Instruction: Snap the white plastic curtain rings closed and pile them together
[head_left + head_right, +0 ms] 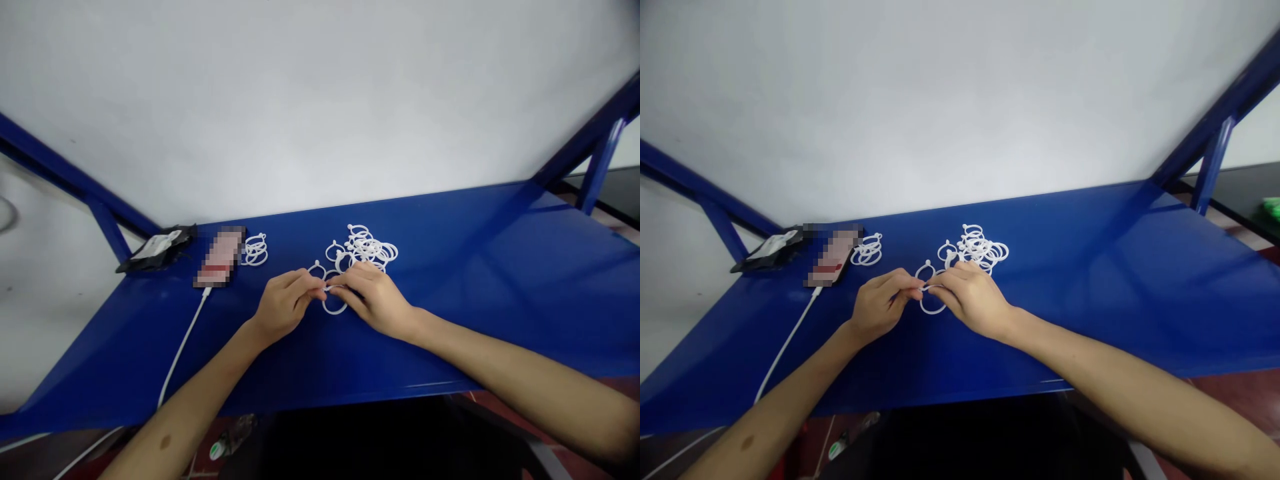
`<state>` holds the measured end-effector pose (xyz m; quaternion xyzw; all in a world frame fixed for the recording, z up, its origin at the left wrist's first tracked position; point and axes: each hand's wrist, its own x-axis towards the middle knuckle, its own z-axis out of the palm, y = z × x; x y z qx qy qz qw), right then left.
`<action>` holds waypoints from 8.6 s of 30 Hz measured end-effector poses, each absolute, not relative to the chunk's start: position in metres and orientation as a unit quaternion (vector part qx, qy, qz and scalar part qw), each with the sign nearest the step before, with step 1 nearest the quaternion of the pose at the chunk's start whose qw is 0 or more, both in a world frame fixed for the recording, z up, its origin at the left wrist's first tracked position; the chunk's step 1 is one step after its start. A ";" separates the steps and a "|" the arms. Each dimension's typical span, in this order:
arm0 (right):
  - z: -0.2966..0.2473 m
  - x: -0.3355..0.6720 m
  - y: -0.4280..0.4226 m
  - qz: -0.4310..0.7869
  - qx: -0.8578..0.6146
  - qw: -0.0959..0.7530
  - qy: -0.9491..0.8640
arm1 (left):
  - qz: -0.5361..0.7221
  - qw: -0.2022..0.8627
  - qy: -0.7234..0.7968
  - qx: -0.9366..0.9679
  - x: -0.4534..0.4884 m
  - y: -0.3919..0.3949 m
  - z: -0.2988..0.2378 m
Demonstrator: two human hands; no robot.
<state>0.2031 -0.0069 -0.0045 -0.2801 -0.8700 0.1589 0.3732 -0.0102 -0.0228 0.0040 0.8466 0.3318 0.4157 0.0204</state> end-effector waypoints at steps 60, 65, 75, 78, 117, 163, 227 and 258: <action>0.002 0.204 -0.001 0.236 -0.341 0.429 -0.803 | 0.410 -0.190 0.285 0.845 -0.003 -0.032 0.007; 0.001 0.207 0.000 0.191 -0.301 0.420 -0.835 | 0.458 -0.024 0.364 0.811 -0.008 -0.027 0.007; 0.005 0.208 -0.004 0.265 -0.282 0.383 -0.839 | 0.430 0.117 0.346 0.826 -0.007 -0.023 0.004; 0.006 0.207 -0.004 0.285 -0.293 0.387 -0.826 | 0.427 0.128 0.337 0.829 -0.008 -0.024 0.005; -0.002 0.218 0.018 0.058 -0.378 0.337 -0.860 | 0.156 -0.167 0.707 0.669 -0.077 0.028 -0.016; 0.003 0.214 0.003 0.133 -0.352 0.406 -0.833 | 0.333 -0.170 0.289 0.881 -0.006 -0.020 0.004; 0.009 0.210 -0.005 0.007 -0.207 0.350 -0.914 | 0.340 0.018 0.381 0.860 -0.010 -0.015 -0.001; 0.007 0.207 -0.004 0.066 -0.336 0.361 -0.868 | 0.332 -0.227 0.389 0.829 -0.020 -0.011 0.004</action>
